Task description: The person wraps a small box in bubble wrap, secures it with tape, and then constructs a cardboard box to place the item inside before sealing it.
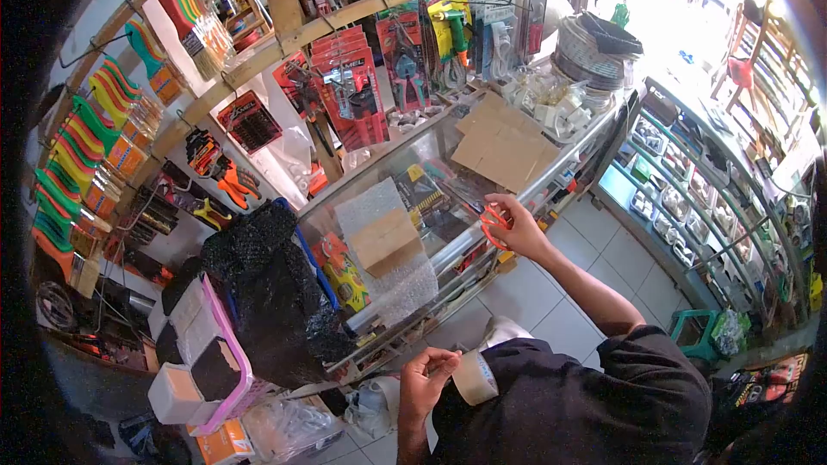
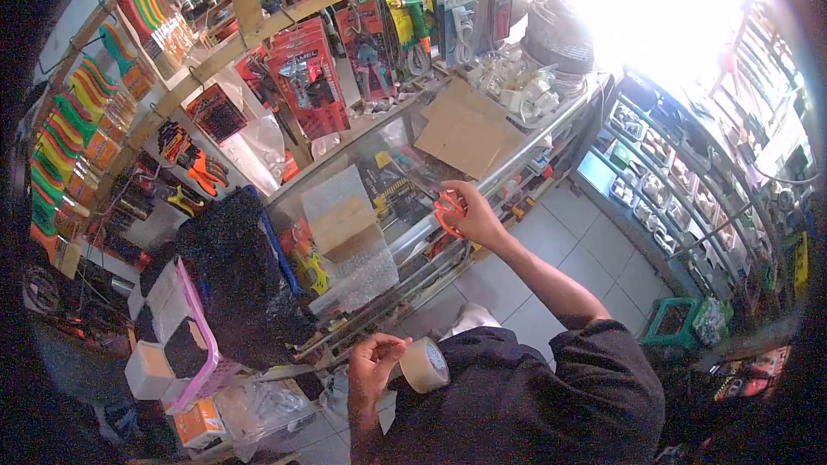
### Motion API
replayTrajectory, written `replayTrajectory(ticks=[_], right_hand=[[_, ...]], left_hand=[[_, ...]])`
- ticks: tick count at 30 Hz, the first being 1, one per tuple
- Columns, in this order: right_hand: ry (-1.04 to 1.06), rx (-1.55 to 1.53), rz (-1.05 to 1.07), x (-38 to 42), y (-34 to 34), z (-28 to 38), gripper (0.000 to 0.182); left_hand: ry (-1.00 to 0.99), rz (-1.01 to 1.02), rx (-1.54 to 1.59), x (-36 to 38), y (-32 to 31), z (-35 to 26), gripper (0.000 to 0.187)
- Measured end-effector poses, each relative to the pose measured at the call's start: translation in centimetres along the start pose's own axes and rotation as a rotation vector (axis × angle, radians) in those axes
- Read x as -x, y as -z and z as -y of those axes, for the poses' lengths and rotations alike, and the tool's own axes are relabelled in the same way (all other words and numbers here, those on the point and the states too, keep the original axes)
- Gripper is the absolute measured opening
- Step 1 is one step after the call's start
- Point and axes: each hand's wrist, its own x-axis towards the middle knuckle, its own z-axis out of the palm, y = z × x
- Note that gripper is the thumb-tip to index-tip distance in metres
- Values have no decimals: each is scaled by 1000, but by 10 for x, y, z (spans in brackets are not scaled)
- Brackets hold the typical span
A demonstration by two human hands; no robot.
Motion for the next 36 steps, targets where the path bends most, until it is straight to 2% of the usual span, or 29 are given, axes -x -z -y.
replayTrajectory(ticks=[2, 5, 11, 13, 14, 18, 21, 23, 26, 30, 32, 36], right_hand=[[58, 33, 29, 1, 1, 3, 60], [-20, 78, 60, 4, 2, 4, 56], [121, 64, 146, 21, 27, 13, 53], [111, 67, 204, 31, 45, 18, 52], [144, 72, 214, 36, 55, 14, 50], [137, 107, 347, 66, 101, 20, 47], [52, 14, 412, 92, 129, 11, 46], [-15, 62, 522, 105, 150, 19, 54], [-67, 102, 714, 127, 178, 28, 66], [-24, 86, 950, 154, 200, 25, 65], [-63, 227, 1150, 161, 210, 46, 65], [-83, 295, 1304, 174, 226, 73, 66]], left_hand=[[-51, -14, -26, 1, -9, 0, 21], [-83, -65, -86, 4, -26, 6, 13], [-250, -103, -90, 3, -79, -2, 13], [-274, -16, -189, 2, -90, 2, 14], [-284, 29, -235, 2, -97, 5, 15], [-275, 1, -260, 11, -139, -3, 13], [-228, -4, -243, 22, -163, -1, 13], [-219, 1, -269, 29, -181, -4, 13], [-77, 23, -226, 41, -200, 14, 15], [-47, 9, -231, 48, -215, 22, 18], [-56, 8, -279, 52, -218, 13, 20], [22, 115, -69, 53, -216, 26, 20]])
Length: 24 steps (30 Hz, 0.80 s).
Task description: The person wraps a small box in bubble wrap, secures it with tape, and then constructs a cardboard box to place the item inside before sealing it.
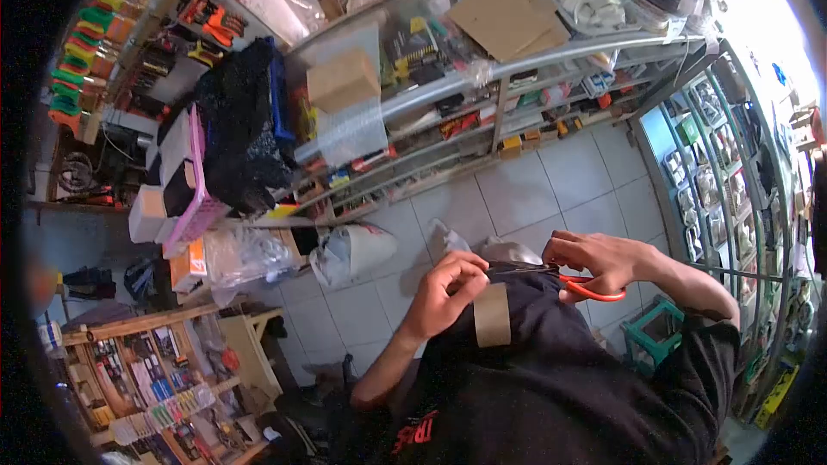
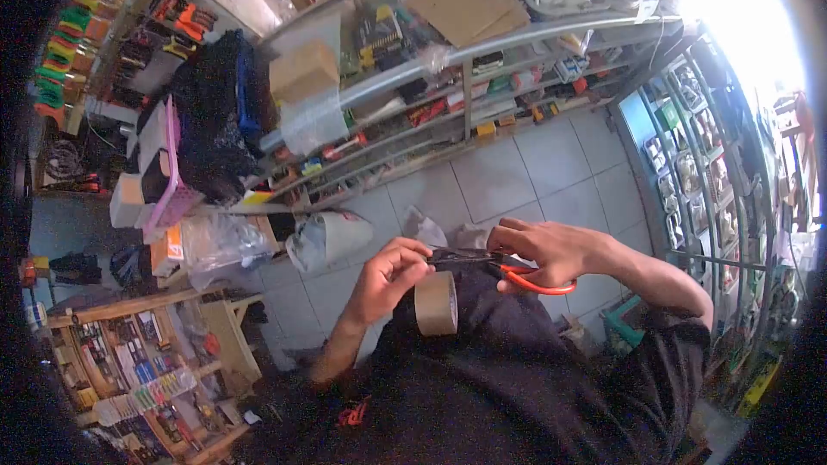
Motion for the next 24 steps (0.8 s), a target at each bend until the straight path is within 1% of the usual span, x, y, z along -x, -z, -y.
replayTrajectory(ticks=[4, 7, 10, 13, 16, 19, 24], right_hand=[[-26, 116, 53, 12, -2, 6, 66], [-25, 196, 77, 12, 0, 10, 64], [-30, 226, 129, 6, -1, 17, 63], [11, 213, 154, -1, -3, 22, 63], [61, 230, 163, -8, 0, 31, 63], [99, 249, 166, -16, -2, 33, 63], [152, 230, 175, -26, -10, 38, 62]], left_hand=[[24, -16, 2, 4, -7, 0, 24], [2, -2, -14, 9, -7, -4, 32], [23, -11, -8, 16, -7, -1, 37], [14, -6, -30, 21, -7, -12, 38], [-7, -1, -89, 23, -7, -20, 34], [45, -6, -10, 26, -9, -20, 30], [37, 4, -13, 33, -10, -27, 27]])
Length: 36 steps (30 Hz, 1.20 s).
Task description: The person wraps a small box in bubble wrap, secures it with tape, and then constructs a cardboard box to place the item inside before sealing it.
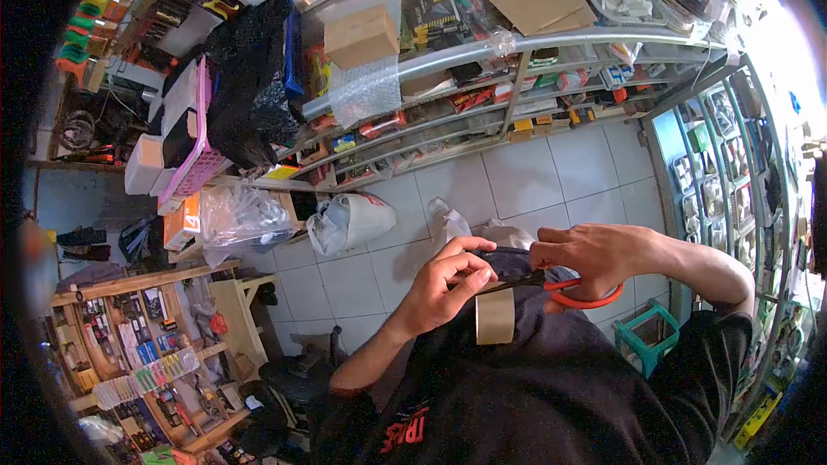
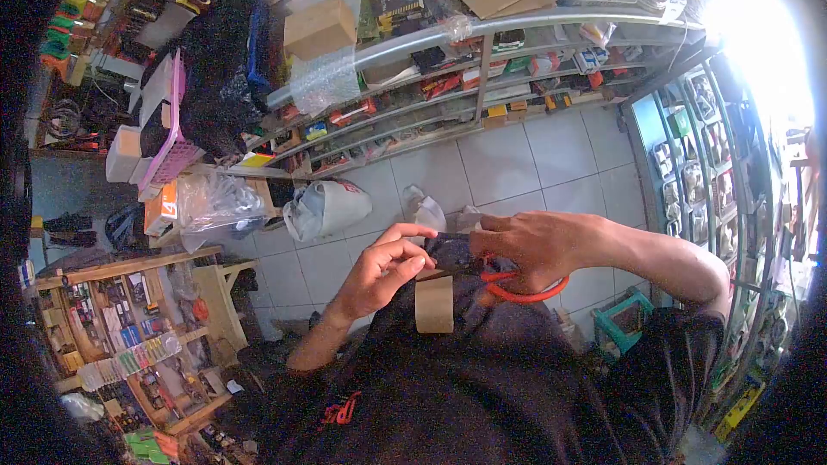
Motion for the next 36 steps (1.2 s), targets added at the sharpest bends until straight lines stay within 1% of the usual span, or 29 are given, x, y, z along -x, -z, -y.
replayTrajectory(ticks=[3, 7, 12, 15, 18, 21, 25, 26, 27, 28, 29, 30, 31, 33, 34, 36], right_hand=[[-24, 3, 22, -5, -8, 0, 66], [-37, 14, 31, -9, -12, 7, 64], [-55, 21, 36, -13, -16, 14, 61], [-60, -30, 30, -13, -14, 20, 54], [55, -52, -2, -16, -17, 15, 50], [93, -48, -37, -19, -13, 22, 46], [74, 62, -28, -27, -8, 18, 40], [80, 70, -33, -30, -4, 21, 38], [89, 76, -37, -33, 0, 23, 36], [86, 84, -27, -36, 4, 23, 39], [58, 101, -49, -37, 6, 23, 47], [30, 121, -71, -37, 9, 24, 55], [3, 143, -93, -38, 13, 24, 62], [-41, 216, -38, -40, 24, 22, 70], [-65, 256, -13, -43, 32, 21, 73], [-142, 320, 56, -50, 52, 24, 77]], left_hand=[[-9, -8, -22, 4, -1, 3, 23], [5, -26, -35, 9, 0, 11, 19], [-20, -101, -81, 18, -4, 3, 17], [-27, -137, -89, 24, -5, 4, 17], [-42, -178, -100, 29, -8, 10, 18], [-77, -220, -111, 33, -11, 19, 19], [-76, -299, -125, 36, -13, 22, 21], [-128, -274, -276, 36, -7, 23, 22], [-156, -303, -209, 34, -5, 25, 20], [-183, -330, -144, 32, -6, 27, 18], [-207, -355, -77, 31, -5, 30, 16], [-244, -338, -170, 29, -1, 36, 21], [-237, -350, -80, 26, 2, 43, 22], [-230, -370, 102, 21, 9, 60, 26], [-230, -339, 67, 18, 15, 67, 30], [-180, -335, 165, 14, 23, 69, 33]])
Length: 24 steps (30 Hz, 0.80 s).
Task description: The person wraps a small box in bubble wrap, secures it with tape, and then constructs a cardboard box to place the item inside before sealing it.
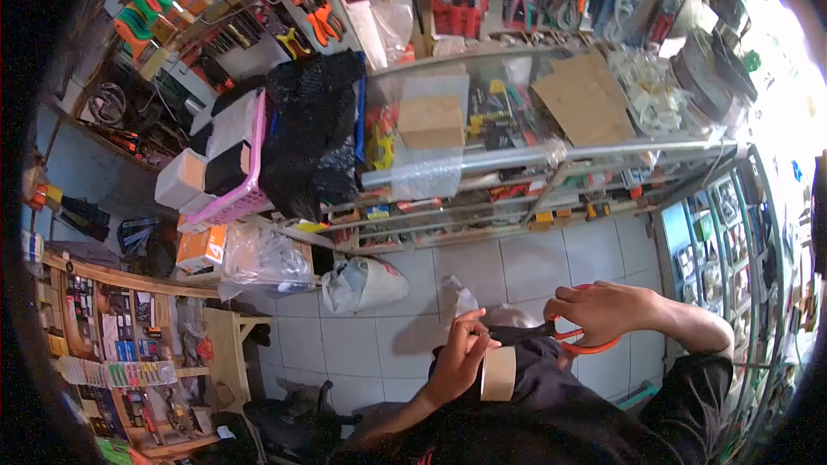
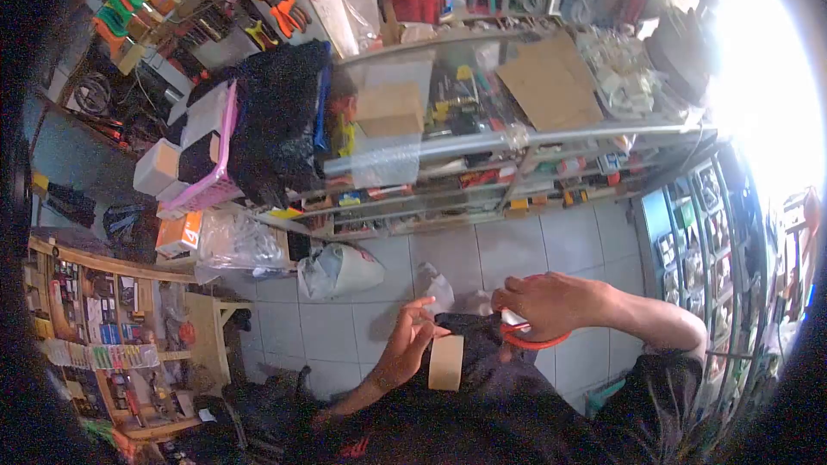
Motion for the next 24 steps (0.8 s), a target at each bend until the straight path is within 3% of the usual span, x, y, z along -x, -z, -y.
replayTrajectory(ticks=[5, 6, 8, 9, 10, 12, 15, 18, 20, 21, 23, 24], right_hand=[[-66, 11, 117, -33, 26, -10, 83], [-111, -5, 109, -40, 38, -15, 81], [-201, -40, 95, -52, 65, -30, 78], [-179, -125, -48, -56, 68, -51, 69], [-206, -283, 22, -72, 77, -79, 58], [-276, -298, -150, -96, 99, -123, 50], [-570, -241, -553, -155, 92, -196, 50], [-716, -51, -822, -202, 104, -223, 47], [-811, -41, -875, -227, 114, -211, 43], [-773, -4, -894, -237, 120, -213, 41], [-698, 62, -921, -256, 120, -224, 38], [-760, 113, -950, -270, 112, -241, 35]], left_hand=[[89, 46, 33, -30, 22, -8, 47], [102, 61, -52, -35, 30, -10, 58], [-5, 78, -61, -45, 46, -3, 71], [-57, 86, -64, -49, 54, 3, 77], [-82, 125, -36, -54, 61, 7, 84], [-131, 205, 17, -63, 78, 17, 99], [-192, 226, 86, -81, 96, 49, 111], [-209, 157, 61, -103, 120, 0, 113], [-464, 118, -183, -124, 153, -44, 111], [-567, 51, -681, -134, 180, -96, 105], [-732, -79, -735, -157, 224, -143, 101], [-744, -123, -837, -169, 244, -173, 102]])
